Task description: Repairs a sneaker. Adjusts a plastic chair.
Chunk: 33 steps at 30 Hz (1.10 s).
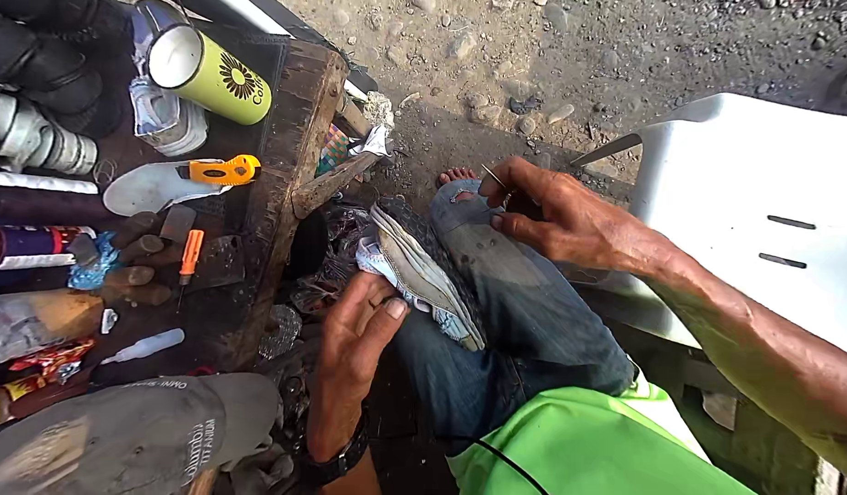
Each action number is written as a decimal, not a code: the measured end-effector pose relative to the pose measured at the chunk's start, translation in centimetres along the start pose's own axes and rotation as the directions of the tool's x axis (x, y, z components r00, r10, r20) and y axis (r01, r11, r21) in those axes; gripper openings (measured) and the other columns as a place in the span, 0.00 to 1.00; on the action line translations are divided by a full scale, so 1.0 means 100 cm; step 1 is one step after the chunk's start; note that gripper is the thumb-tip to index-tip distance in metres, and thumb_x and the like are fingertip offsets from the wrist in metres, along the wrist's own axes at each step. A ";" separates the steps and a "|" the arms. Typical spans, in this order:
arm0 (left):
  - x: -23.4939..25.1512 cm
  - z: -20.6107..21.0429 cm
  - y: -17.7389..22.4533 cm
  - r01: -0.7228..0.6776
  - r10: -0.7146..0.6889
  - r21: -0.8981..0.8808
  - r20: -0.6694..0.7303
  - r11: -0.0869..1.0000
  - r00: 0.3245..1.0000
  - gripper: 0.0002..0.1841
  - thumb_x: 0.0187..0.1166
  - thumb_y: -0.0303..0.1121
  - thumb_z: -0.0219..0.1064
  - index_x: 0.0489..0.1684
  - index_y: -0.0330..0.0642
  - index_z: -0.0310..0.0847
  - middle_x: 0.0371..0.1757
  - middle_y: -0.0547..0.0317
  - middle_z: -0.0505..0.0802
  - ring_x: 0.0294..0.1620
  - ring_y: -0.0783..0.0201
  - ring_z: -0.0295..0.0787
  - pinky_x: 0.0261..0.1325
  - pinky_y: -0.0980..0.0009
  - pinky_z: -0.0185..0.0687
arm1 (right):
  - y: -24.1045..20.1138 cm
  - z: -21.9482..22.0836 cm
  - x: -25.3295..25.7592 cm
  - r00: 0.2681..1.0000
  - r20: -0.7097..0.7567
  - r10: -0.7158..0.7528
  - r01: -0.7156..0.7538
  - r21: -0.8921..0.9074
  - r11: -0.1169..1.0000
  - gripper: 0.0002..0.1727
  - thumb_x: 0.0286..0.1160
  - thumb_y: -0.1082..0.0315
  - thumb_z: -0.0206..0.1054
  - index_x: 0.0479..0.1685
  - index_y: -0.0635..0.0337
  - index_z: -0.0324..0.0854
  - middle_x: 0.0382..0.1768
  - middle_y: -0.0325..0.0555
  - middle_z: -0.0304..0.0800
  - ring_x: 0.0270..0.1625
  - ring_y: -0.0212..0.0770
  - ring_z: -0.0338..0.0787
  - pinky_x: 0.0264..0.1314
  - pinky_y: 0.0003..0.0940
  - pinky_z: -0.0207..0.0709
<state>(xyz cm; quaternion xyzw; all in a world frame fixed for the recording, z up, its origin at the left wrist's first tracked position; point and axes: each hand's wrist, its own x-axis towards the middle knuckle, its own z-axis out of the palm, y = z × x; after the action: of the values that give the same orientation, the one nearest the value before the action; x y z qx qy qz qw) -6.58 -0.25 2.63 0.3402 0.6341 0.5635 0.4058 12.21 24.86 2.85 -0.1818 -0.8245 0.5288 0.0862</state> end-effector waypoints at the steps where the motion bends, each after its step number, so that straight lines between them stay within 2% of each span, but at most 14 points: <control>1: -0.001 0.010 -0.001 -0.022 0.024 0.057 -0.049 0.998 0.999 0.20 0.81 0.40 0.69 0.62 0.33 0.80 0.52 0.53 0.93 0.51 0.59 0.93 0.54 0.63 0.93 | 0.001 -0.007 -0.005 1.000 0.002 -0.011 0.011 -0.003 1.000 0.20 0.79 0.66 0.62 0.70 0.53 0.77 0.46 0.34 0.87 0.37 0.26 0.86 0.37 0.23 0.84; 3: 0.002 0.031 -0.006 -0.075 0.102 0.131 -0.208 0.989 0.973 0.11 0.77 0.31 0.72 0.49 0.32 0.84 0.42 0.55 0.95 0.42 0.63 0.94 0.47 0.68 0.93 | 0.001 -0.007 -0.013 0.997 0.030 -0.068 0.067 0.007 0.998 0.27 0.82 0.66 0.62 0.81 0.54 0.74 0.50 0.33 0.90 0.43 0.25 0.88 0.44 0.22 0.86; 5: 0.007 0.042 -0.010 -0.126 0.150 0.096 -0.303 0.987 0.941 0.05 0.75 0.24 0.72 0.43 0.33 0.86 0.38 0.57 0.95 0.40 0.66 0.94 0.48 0.69 0.93 | 0.002 0.006 -0.014 0.987 0.078 -0.139 0.132 0.083 0.988 0.26 0.84 0.63 0.67 0.80 0.55 0.76 0.47 0.33 0.92 0.40 0.22 0.88 0.43 0.18 0.85; 8: 0.010 0.048 -0.012 -0.137 0.133 0.016 -0.359 0.990 0.924 0.06 0.74 0.20 0.68 0.44 0.31 0.87 0.39 0.56 0.95 0.43 0.65 0.94 0.52 0.69 0.91 | 0.006 0.029 -0.009 0.970 0.102 -0.222 0.212 0.102 0.972 0.19 0.85 0.60 0.65 0.71 0.55 0.85 0.38 0.33 0.89 0.33 0.21 0.81 0.37 0.19 0.78; 9: 0.010 0.050 -0.012 -0.131 0.126 0.009 -0.365 0.991 0.922 0.06 0.74 0.20 0.67 0.44 0.31 0.86 0.39 0.56 0.95 0.43 0.65 0.94 0.53 0.69 0.91 | 0.005 0.033 -0.007 0.969 0.100 -0.227 0.222 0.058 0.973 0.19 0.87 0.58 0.63 0.69 0.53 0.86 0.38 0.32 0.90 0.35 0.22 0.82 0.39 0.21 0.78; 12: 0.011 0.052 -0.012 -0.127 0.113 -0.010 -0.386 0.992 0.916 0.07 0.73 0.19 0.66 0.44 0.31 0.86 0.39 0.55 0.95 0.43 0.65 0.94 0.52 0.69 0.91 | 0.004 0.039 0.000 0.967 0.108 -0.232 0.237 -0.029 0.971 0.20 0.92 0.55 0.55 0.67 0.49 0.89 0.53 0.34 0.95 0.52 0.24 0.91 0.55 0.29 0.84; 17: 0.011 0.054 -0.015 -0.153 0.130 -0.024 -0.413 0.988 0.901 0.07 0.72 0.18 0.66 0.43 0.31 0.86 0.39 0.55 0.95 0.44 0.65 0.94 0.53 0.69 0.91 | 0.004 0.036 0.004 0.959 0.137 -0.248 0.255 -0.037 0.966 0.19 0.92 0.58 0.53 0.65 0.50 0.89 0.53 0.35 0.95 0.54 0.26 0.91 0.57 0.30 0.83; 21: 0.012 0.058 -0.015 -0.165 0.149 -0.001 -0.424 0.986 0.893 0.06 0.75 0.20 0.66 0.43 0.31 0.86 0.38 0.56 0.95 0.42 0.66 0.94 0.52 0.70 0.91 | 0.002 0.027 0.010 0.948 0.174 -0.265 0.286 -0.108 0.952 0.18 0.90 0.59 0.55 0.62 0.48 0.91 0.45 0.33 0.95 0.44 0.26 0.89 0.46 0.29 0.82; 23: 0.014 0.060 -0.015 -0.171 0.162 0.020 -0.448 0.985 0.879 0.05 0.74 0.20 0.67 0.41 0.32 0.87 0.37 0.57 0.95 0.40 0.66 0.94 0.49 0.70 0.92 | -0.002 0.021 0.015 0.944 0.210 -0.256 0.294 -0.179 0.939 0.17 0.87 0.58 0.57 0.59 0.45 0.92 0.38 0.30 0.92 0.37 0.26 0.86 0.37 0.29 0.79; 26: 0.015 0.065 -0.016 -0.168 0.185 0.078 -0.493 0.983 0.850 0.03 0.72 0.20 0.69 0.37 0.34 0.87 0.34 0.59 0.94 0.38 0.68 0.93 0.45 0.72 0.92 | -0.012 0.011 0.022 0.925 0.288 -0.248 0.330 -0.284 0.900 0.17 0.86 0.57 0.57 0.59 0.42 0.92 0.32 0.30 0.85 0.31 0.27 0.82 0.30 0.30 0.74; 30: 0.018 0.072 -0.020 -0.202 0.259 0.164 -0.535 0.966 0.804 0.02 0.70 0.21 0.70 0.31 0.36 0.87 0.29 0.63 0.92 0.34 0.71 0.92 0.42 0.74 0.91 | -0.026 0.002 0.032 0.896 0.393 -0.205 0.371 -0.410 0.834 0.16 0.86 0.56 0.57 0.57 0.40 0.91 0.31 0.32 0.86 0.32 0.33 0.85 0.30 0.35 0.74; 33: 0.022 0.077 -0.023 -0.218 0.299 0.208 -0.561 0.954 0.772 0.02 0.68 0.22 0.70 0.28 0.37 0.86 0.27 0.65 0.90 0.32 0.73 0.90 0.37 0.76 0.89 | -0.034 0.000 0.038 0.883 0.435 -0.174 0.386 -0.466 0.796 0.15 0.85 0.56 0.57 0.53 0.40 0.91 0.26 0.32 0.83 0.29 0.35 0.84 0.27 0.37 0.72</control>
<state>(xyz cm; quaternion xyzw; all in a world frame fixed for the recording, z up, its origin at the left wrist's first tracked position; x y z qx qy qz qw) -0.58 4.71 -0.19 0.2595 0.7105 0.6485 0.0855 8.03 25.04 5.75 0.0308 -0.9583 0.2801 -0.0470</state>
